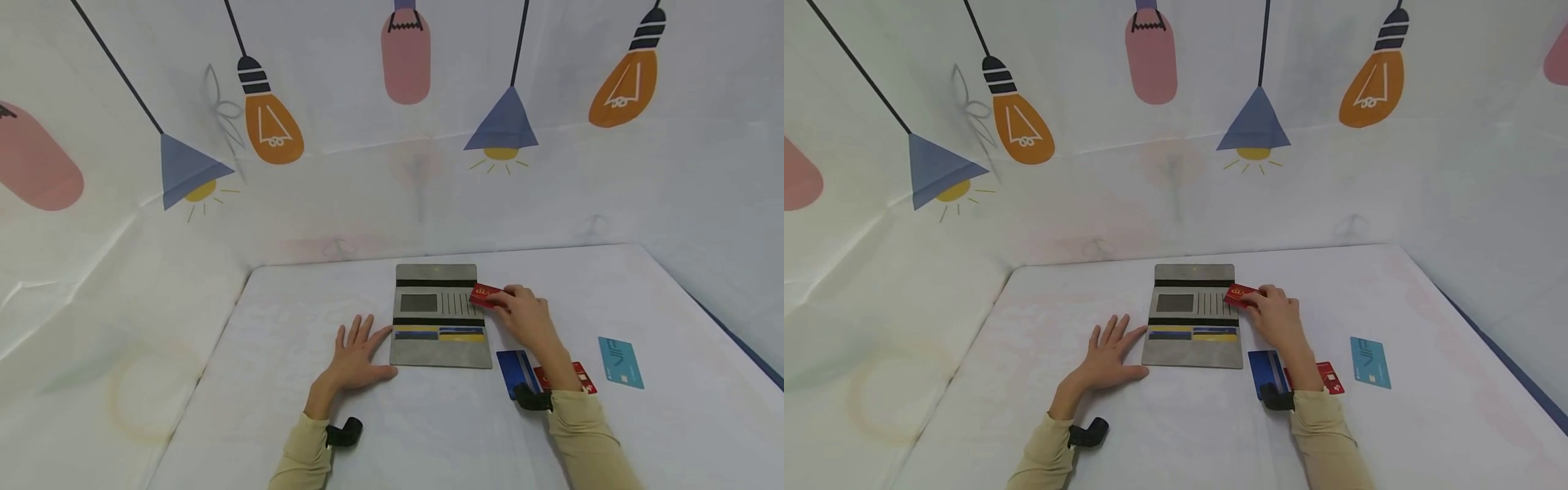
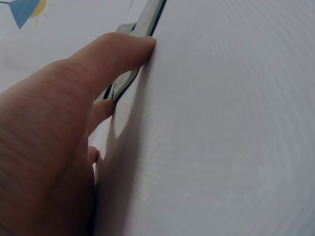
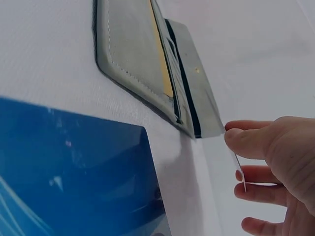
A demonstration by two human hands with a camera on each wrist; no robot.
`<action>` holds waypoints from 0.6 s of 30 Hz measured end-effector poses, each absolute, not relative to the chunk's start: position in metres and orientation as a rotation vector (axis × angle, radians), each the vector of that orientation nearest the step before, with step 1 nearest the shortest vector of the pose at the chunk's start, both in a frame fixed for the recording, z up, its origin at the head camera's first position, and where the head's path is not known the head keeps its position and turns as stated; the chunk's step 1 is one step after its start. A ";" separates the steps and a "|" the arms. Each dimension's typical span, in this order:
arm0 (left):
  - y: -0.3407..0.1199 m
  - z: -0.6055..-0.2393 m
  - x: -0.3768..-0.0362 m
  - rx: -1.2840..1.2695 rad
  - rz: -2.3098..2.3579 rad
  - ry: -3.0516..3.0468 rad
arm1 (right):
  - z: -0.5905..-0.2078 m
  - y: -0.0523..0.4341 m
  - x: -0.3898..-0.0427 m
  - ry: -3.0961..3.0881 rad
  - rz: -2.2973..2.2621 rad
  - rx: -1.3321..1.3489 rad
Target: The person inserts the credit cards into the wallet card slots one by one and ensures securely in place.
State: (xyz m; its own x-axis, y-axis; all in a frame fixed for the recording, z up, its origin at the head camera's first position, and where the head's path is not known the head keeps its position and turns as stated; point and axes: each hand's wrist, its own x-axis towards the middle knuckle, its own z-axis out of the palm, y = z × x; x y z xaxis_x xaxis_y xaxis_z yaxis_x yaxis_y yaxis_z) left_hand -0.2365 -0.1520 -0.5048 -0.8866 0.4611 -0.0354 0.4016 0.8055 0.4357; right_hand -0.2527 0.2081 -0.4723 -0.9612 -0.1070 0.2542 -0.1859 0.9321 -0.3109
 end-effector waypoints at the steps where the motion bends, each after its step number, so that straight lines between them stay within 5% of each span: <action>1: -0.152 -0.505 -0.237 0.684 0.643 2.851 | -0.473 0.207 -0.253 -2.853 0.491 0.224; 18: -0.151 -0.507 -0.238 0.660 0.632 2.853 | -0.478 0.189 -0.259 -2.869 0.540 0.294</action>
State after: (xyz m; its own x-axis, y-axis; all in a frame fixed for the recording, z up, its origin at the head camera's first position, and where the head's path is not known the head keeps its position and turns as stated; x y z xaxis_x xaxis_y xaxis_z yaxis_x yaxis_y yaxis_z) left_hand -0.2382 -0.1509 -0.5065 -0.8928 0.4481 -0.0457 0.3868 0.8149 0.4317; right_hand -0.2592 0.1887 -0.4781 -0.9586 -0.1559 0.2383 -0.2318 0.9131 -0.3353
